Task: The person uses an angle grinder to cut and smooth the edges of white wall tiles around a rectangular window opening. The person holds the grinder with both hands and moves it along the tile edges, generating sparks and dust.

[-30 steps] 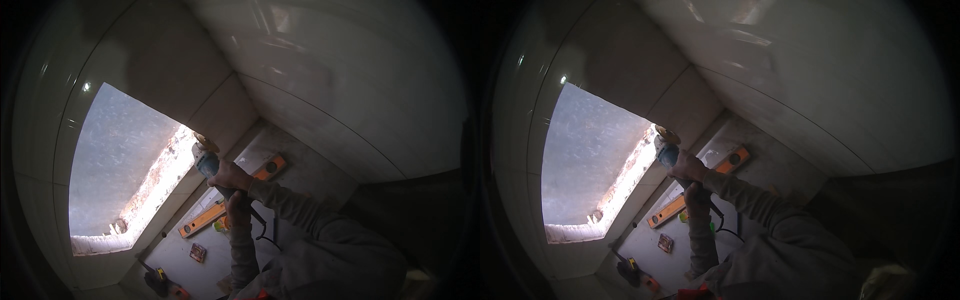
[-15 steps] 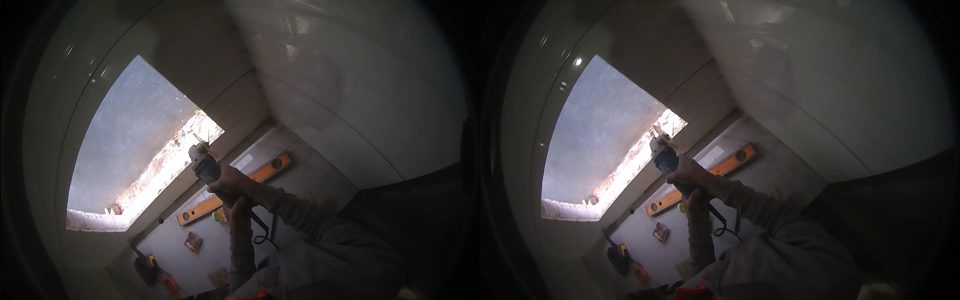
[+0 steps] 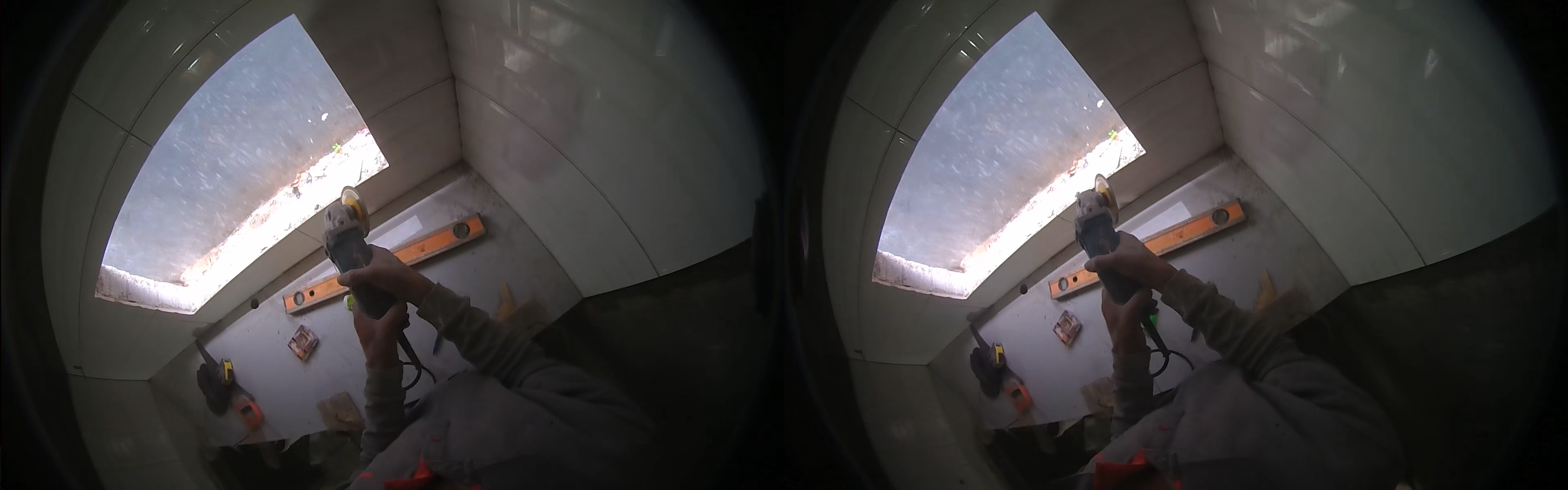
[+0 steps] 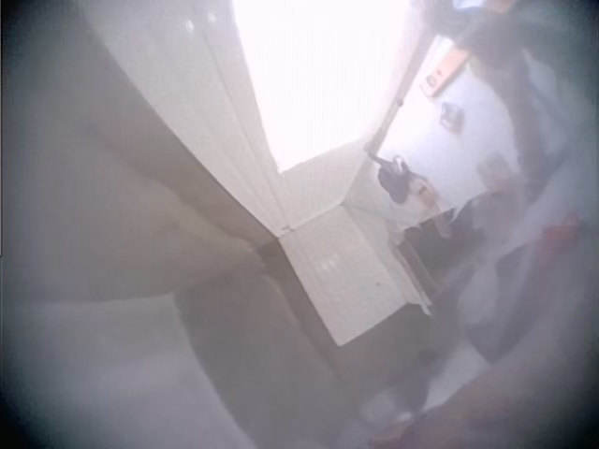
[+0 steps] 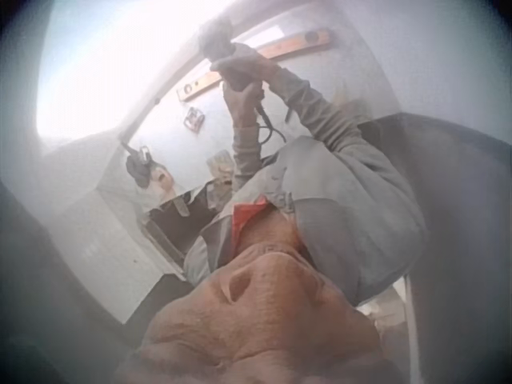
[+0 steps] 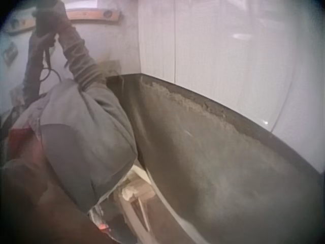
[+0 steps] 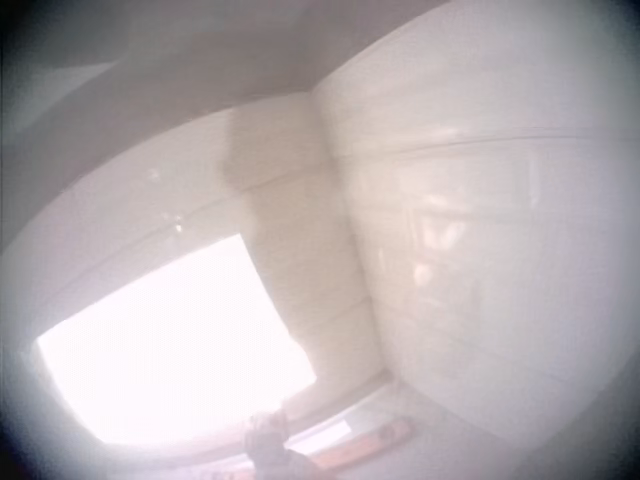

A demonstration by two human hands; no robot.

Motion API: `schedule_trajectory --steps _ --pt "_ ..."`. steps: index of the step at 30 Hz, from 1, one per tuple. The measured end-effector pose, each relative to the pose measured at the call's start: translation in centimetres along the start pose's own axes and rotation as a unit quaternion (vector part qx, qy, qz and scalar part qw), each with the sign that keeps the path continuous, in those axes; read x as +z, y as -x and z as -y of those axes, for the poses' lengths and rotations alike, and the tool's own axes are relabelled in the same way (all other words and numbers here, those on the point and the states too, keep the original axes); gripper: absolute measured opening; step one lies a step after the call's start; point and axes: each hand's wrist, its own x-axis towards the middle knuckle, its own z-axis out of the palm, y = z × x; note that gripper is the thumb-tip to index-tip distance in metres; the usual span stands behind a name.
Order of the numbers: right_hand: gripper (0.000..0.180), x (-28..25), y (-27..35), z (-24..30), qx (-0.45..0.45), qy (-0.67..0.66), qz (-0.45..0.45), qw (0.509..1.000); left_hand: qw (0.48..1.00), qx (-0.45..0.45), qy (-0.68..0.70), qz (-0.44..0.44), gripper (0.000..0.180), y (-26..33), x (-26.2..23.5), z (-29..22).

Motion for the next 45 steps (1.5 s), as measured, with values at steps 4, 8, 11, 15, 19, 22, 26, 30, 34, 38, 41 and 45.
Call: schedule_trajectory --steps 4,8,11,15,19,22,26,30,34,38,41,45 --pt "0.057 -0.4 0.6 0.4 -0.006 -0.005 0.005 1.000 0.995 -0.015 0.076 0.066 0.051 -0.3 -0.9 2.0" --pt "0.067 -1.1 0.1 0.9 0.001 0.138 -0.074 0.988 0.972 -0.002 0.205 0.115 0.058 -1.7 0.2 4.2" --pt "0.077 -2.4 -1.8 1.2 0.014 0.264 -0.126 0.956 0.950 -0.012 0.288 0.122 0.063 -3.9 1.1 6.2" --pt "0.085 -4.7 -3.7 2.6 0.053 0.309 -0.137 0.940 0.930 -0.046 0.329 0.157 0.061 -7.0 2.2 7.6" --pt "0.086 -6.4 -5.9 2.0 0.041 0.342 -0.160 0.925 0.927 -0.053 0.334 0.162 0.049 -9.6 3.2 9.3" --pt "0.086 -7.1 -7.0 2.3 0.058 0.357 -0.161 0.918 0.931 -0.070 0.324 0.156 0.037 -10.8 3.3 10.3" --pt "0.084 -7.2 -7.5 3.1 0.086 0.357 -0.163 0.916 0.933 -0.086 0.329 0.119 0.032 -11.3 4.1 10.0" --pt "0.090 -7.8 -8.6 3.2 0.114 0.364 -0.159 0.911 0.932 -0.082 0.322 0.143 0.032 -12.6 3.6 10.6" --pt "0.088 -7.6 -8.8 4.0 0.119 0.353 -0.151 0.916 0.932 -0.079 0.321 0.150 0.035 -13.4 3.6 10.2" --pt "0.087 -7.9 -9.8 3.9 0.101 0.363 -0.163 0.912 0.926 -0.080 0.348 0.125 0.041 -13.7 5.0 8.8" --pt "0.087 -7.9 -10.4 4.2 0.098 0.370 -0.164 0.909 0.912 -0.083 0.357 0.185 0.042 -15.4 3.3 11.0" --pt "0.087 -8.3 -10.9 4.2 0.088 0.386 -0.172 0.902 0.906 -0.072 0.367 0.200 0.041 -16.2 3.8 11.2"
